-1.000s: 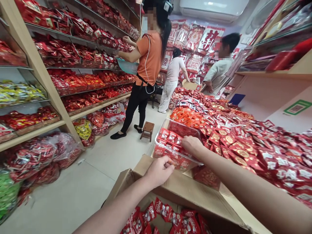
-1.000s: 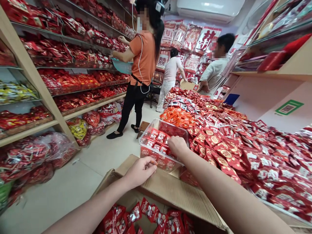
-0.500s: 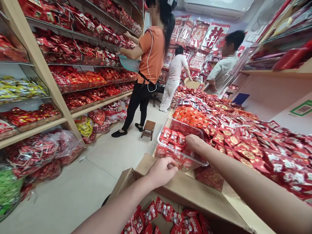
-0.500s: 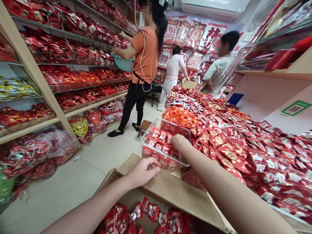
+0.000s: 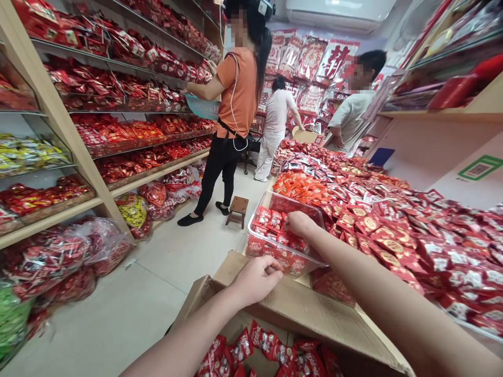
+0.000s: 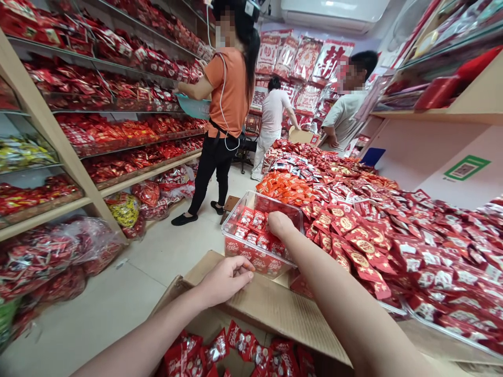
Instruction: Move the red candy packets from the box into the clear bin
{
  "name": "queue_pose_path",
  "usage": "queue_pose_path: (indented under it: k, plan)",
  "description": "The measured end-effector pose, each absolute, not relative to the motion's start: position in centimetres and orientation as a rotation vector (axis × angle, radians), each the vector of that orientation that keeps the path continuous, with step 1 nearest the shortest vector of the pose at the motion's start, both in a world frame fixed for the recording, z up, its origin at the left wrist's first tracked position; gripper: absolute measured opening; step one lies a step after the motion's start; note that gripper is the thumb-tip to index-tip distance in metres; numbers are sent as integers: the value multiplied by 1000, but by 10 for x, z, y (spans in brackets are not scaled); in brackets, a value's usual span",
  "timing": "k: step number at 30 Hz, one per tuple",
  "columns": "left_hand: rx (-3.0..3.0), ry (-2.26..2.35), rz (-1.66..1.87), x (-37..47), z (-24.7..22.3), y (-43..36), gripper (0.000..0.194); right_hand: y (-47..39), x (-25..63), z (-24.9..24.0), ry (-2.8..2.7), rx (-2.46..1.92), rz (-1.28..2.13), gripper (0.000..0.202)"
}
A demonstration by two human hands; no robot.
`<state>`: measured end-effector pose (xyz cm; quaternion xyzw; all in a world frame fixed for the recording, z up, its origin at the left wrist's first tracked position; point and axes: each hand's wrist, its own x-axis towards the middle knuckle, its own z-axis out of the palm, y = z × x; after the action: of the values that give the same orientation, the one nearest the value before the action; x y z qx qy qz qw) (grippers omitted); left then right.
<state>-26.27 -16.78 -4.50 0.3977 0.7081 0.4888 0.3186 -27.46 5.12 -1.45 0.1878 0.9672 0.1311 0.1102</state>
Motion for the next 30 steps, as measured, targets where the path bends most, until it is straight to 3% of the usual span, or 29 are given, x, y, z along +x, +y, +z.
queue_pose_path:
  k: [13,20,30]
  plan:
    - [1095,1852,1280,-265,-53,-164,22,57,-271,-1,2702,560,435,23]
    - [1102,1855,1288,-264,-51,-165,21,41,-255,-10,2757,482,361,35]
    - [1114,1752,1397,-256,-35,-174,23,48,-256,-8,2756,588,327,22]
